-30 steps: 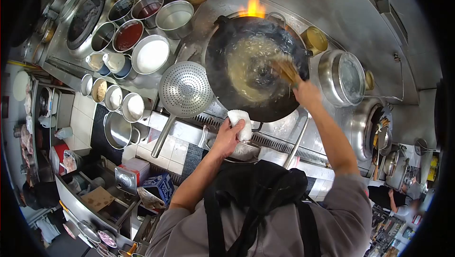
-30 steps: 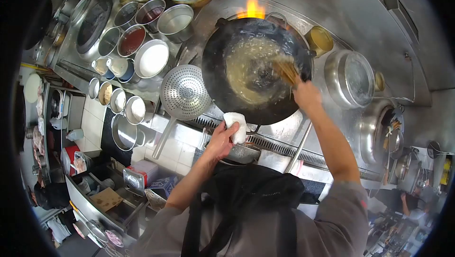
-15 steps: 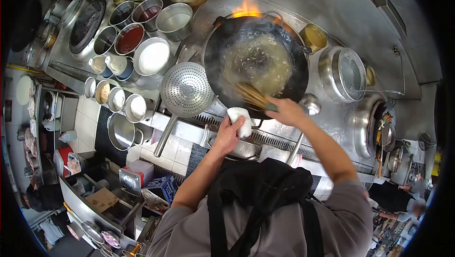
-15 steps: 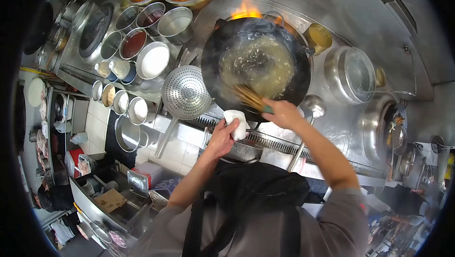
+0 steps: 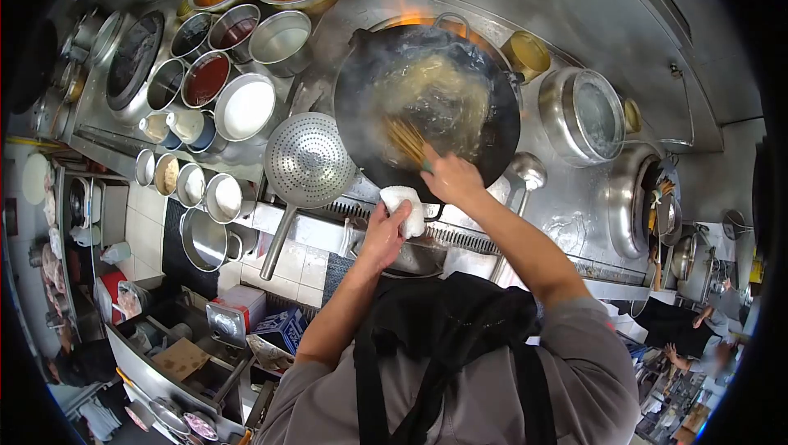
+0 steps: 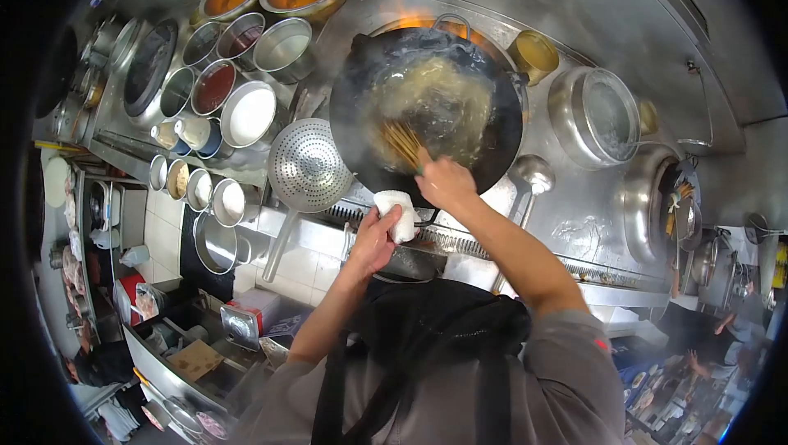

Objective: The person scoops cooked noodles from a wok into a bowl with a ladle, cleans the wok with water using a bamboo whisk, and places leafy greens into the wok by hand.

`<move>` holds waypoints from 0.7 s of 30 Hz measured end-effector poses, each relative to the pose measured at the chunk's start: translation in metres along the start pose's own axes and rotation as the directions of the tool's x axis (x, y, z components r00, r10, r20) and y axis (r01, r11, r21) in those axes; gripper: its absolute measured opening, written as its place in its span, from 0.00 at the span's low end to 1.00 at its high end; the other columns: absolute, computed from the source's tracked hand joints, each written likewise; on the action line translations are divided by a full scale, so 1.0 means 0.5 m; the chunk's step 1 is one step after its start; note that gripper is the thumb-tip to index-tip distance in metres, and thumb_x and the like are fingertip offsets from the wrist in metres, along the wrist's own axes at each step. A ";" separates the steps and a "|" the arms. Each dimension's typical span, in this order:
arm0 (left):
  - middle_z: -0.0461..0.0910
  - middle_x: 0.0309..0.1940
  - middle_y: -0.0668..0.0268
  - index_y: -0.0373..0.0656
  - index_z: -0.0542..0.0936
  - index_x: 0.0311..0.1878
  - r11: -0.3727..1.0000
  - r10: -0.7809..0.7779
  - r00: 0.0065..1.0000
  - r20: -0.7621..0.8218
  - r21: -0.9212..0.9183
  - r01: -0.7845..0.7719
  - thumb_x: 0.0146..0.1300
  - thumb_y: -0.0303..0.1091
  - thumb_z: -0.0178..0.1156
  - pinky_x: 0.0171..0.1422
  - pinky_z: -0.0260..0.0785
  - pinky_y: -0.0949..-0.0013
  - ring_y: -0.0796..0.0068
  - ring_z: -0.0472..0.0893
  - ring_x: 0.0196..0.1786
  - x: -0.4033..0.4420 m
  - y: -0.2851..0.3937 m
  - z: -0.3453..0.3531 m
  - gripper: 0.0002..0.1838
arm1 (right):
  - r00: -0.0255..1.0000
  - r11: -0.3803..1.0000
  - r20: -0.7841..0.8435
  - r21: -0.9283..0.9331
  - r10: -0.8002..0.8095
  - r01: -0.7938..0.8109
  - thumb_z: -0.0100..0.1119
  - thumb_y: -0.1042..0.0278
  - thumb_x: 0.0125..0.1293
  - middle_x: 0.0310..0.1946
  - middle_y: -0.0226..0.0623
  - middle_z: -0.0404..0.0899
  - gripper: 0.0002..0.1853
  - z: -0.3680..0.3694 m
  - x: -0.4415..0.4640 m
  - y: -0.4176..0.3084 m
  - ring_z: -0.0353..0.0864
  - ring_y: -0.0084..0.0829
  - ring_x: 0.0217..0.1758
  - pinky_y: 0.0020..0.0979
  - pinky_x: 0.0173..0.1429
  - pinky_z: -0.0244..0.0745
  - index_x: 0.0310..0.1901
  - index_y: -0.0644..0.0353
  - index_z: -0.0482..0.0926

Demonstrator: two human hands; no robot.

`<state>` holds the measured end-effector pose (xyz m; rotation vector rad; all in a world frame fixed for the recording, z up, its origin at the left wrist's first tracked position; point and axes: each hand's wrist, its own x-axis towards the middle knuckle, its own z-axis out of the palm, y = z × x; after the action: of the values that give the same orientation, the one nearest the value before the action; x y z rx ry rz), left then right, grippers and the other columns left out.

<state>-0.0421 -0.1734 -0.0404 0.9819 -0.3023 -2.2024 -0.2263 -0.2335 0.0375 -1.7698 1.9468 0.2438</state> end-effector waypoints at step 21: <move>0.82 0.50 0.61 0.39 0.73 0.62 0.999 0.047 0.999 0.010 0.002 -0.047 0.75 0.33 0.59 0.51 0.81 0.58 0.67 0.84 0.50 -0.004 0.000 0.005 0.17 | 0.987 0.955 0.059 0.268 -0.152 0.131 0.62 0.51 0.66 0.52 0.57 0.84 0.34 -0.018 -0.032 0.055 0.84 0.57 0.56 0.53 0.62 0.77 0.71 0.55 0.70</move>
<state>-0.0429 -0.1722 -0.0377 0.9556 -0.3299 -2.1656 -0.2546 -0.2193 0.0475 -1.6867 1.6997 0.0041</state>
